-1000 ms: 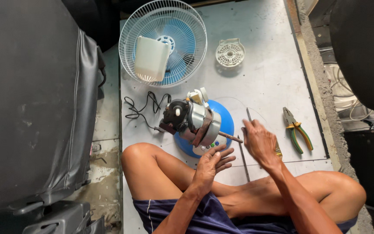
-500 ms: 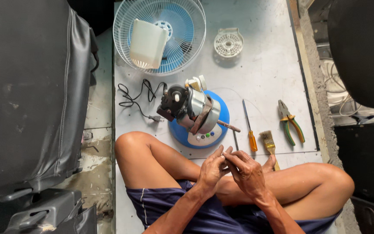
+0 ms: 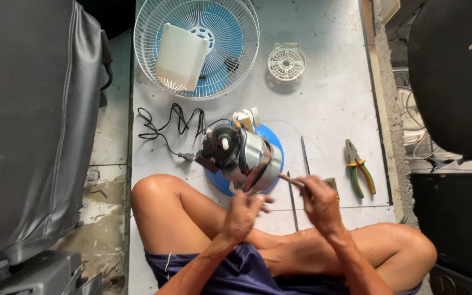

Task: The person disassembles the housing of a fan motor using a screwdriver, removes the plastic casing parts, and then uses a screwdriver and their hands to detach the motor assembly from the fan's neck.

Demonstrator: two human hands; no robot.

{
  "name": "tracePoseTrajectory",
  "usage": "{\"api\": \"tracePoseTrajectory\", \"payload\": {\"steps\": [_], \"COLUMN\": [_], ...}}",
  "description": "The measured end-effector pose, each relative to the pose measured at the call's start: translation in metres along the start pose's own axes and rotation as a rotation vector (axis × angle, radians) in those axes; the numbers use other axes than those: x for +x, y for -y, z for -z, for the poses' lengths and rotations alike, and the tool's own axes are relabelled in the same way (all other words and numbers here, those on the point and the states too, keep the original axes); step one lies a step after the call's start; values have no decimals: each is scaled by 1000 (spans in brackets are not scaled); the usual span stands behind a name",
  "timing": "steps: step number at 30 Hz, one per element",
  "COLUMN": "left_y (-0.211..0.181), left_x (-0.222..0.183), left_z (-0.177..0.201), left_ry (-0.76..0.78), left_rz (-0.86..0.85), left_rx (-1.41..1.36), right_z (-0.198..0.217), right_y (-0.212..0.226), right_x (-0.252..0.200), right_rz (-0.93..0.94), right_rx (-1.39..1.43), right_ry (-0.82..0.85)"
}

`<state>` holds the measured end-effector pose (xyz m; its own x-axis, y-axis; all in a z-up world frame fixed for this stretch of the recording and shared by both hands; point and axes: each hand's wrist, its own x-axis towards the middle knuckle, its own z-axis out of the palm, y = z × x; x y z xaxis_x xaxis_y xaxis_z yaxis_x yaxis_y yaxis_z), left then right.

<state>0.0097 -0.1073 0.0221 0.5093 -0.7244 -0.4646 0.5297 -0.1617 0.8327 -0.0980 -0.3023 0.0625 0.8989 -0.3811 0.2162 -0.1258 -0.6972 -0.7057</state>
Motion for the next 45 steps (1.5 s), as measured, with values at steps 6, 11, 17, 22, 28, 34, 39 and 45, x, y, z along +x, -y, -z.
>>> {"api": "tracePoseTrajectory", "payload": {"steps": [6, 11, 17, 22, 28, 34, 39, 45], "left_y": [-33, 61, 25, -5, -23, -16, -19, -37], "left_x": [38, 81, 98, 100, 89, 96, 94, 76], "left_z": [31, 43, 44, 41, 52, 57, 54, 44], "left_ry": [-785, -854, -742, -654, -619, -617, -585, -593], "left_rz": [-396, -420, -521, -586, -610, -615, -613, -623], "left_rx": [599, 332, 437, 523, 597, 632, 579, 558], "right_z": [5, -35, -58, -66, -81, -85, -73, -40], "right_y": [-76, -139, -183, -195, -211, -219, -192, -65], "right_x": [124, 220, 289, 319, 342, 350, 333, 226], "right_rz": [-105, -268, -228, -330, -298, -267, -195, -259], "right_rx": [-19, -13, -326, -447, -521, -532, -554, 208], "right_ry": [-200, -136, -89, 11, -12, 7, -61, -140]}}
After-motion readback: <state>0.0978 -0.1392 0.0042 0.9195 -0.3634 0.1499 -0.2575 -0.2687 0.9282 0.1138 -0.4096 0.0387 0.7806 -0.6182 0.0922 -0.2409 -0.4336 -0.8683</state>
